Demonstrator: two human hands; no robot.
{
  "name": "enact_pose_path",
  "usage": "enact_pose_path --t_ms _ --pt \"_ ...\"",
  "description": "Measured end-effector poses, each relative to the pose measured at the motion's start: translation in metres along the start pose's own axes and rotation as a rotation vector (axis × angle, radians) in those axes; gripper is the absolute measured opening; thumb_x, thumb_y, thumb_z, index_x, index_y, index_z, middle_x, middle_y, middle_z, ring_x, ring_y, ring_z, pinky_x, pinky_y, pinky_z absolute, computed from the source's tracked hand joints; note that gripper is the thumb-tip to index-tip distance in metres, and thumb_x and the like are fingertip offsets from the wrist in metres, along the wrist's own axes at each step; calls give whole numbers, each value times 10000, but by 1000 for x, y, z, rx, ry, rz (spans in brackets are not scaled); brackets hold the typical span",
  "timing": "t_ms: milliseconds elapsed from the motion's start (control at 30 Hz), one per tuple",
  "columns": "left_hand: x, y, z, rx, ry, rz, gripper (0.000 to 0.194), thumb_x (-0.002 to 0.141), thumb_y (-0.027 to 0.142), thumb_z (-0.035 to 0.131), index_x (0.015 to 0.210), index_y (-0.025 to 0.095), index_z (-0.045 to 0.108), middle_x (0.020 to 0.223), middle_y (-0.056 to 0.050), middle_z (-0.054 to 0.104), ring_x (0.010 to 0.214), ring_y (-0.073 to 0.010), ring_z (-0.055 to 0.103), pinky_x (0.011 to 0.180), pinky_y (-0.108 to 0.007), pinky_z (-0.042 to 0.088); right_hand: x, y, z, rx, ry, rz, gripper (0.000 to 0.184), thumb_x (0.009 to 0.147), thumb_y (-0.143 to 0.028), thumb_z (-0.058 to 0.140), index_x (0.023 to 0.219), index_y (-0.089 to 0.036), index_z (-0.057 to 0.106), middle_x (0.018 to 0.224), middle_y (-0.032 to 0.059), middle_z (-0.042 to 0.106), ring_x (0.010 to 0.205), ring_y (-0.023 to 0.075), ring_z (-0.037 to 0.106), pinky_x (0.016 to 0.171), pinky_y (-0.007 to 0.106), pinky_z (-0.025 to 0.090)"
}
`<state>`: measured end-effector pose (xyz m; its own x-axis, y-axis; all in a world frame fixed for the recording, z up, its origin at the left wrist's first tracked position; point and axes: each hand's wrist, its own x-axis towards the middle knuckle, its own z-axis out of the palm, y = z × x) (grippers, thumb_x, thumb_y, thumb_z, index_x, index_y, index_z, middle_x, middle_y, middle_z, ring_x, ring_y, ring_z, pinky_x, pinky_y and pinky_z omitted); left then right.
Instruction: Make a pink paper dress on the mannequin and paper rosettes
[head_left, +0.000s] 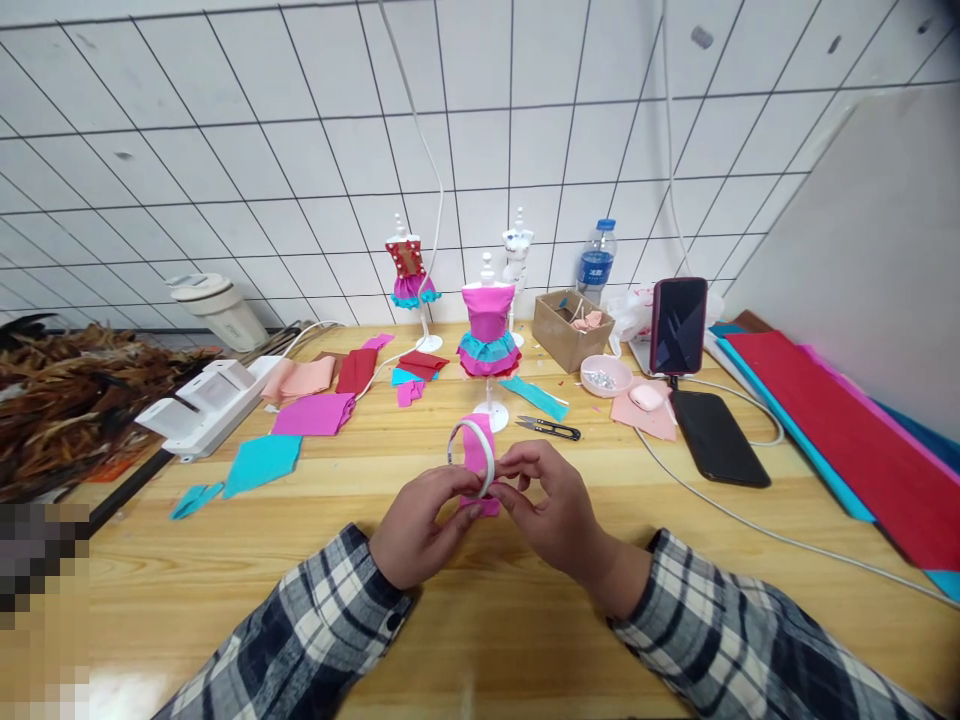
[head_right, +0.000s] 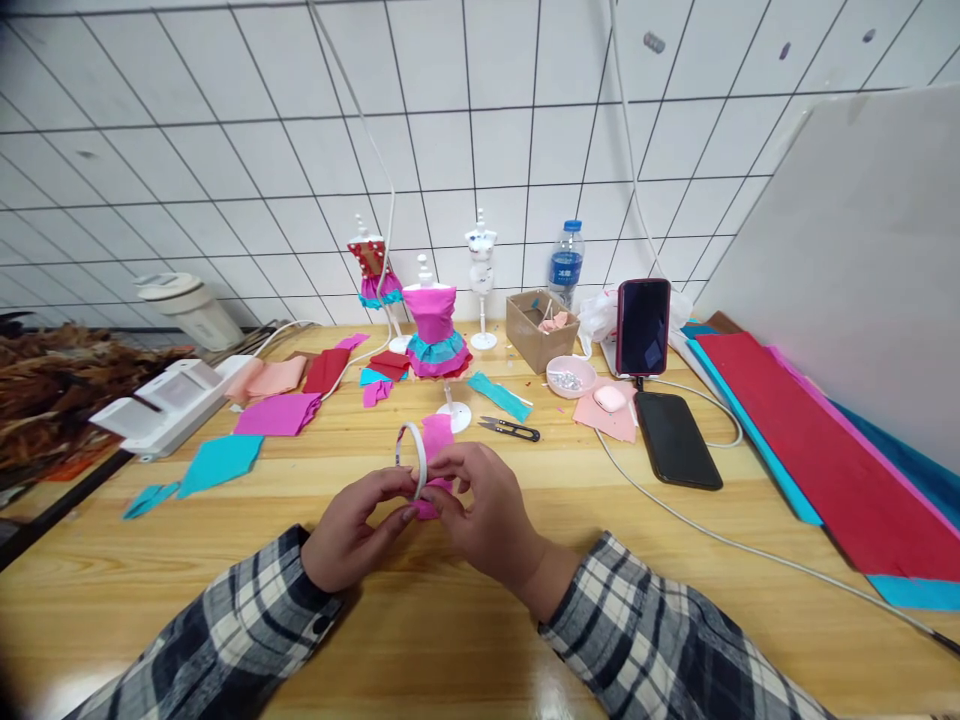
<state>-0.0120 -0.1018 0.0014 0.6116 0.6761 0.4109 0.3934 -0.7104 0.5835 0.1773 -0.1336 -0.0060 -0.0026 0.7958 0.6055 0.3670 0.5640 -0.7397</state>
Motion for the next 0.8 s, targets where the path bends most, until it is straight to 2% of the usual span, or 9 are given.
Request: enact_pose_path --t_ms 67,167,367,600,800 --pt "2 -1 -1 5 -9 32 129 879 279 570 968 194 610 972 -70 718 907 -189 671 827 -309 526 -1 0 -2 -56 -29 -98 209 828 -174 646 997 -246 548 872 21 647 758 160 586 650 293 488" --pt "4 -2 -2 20 -23 70 101 903 249 537 927 198 620 926 -60 726 888 -179 675 824 -311 522 -1 -2 -5 -85 -101 -191 244 831 -137 611 1032 -252 535 878 22 645 797 172 581 691 316 495" --pt "6 -2 -3 9 -67 91 147 917 244 500 976 207 629 913 -65 720 900 -184 673 837 -323 522 -1 -4 -7 -66 -129 -209 298 812 -126 603 1067 -248 510 909 28 640 798 171 581 700 326 505" --pt "5 -1 -3 -13 -45 101 105 895 212 540 968 203 615 928 -54 723 884 -171 672 810 -304 522 -1 -2 -5 -78 -124 -214 274 840 -154 603 1081 -254 520 895 26 647 797 176 592 693 330 504" --pt "6 -1 -4 37 -36 119 126 907 220 531 990 209 624 964 -57 735 933 -174 682 851 -302 528 -1 -3 -7 -53 -115 -211 360 831 -146 610 1157 -257 506 918 32 647 810 174 590 697 326 503"
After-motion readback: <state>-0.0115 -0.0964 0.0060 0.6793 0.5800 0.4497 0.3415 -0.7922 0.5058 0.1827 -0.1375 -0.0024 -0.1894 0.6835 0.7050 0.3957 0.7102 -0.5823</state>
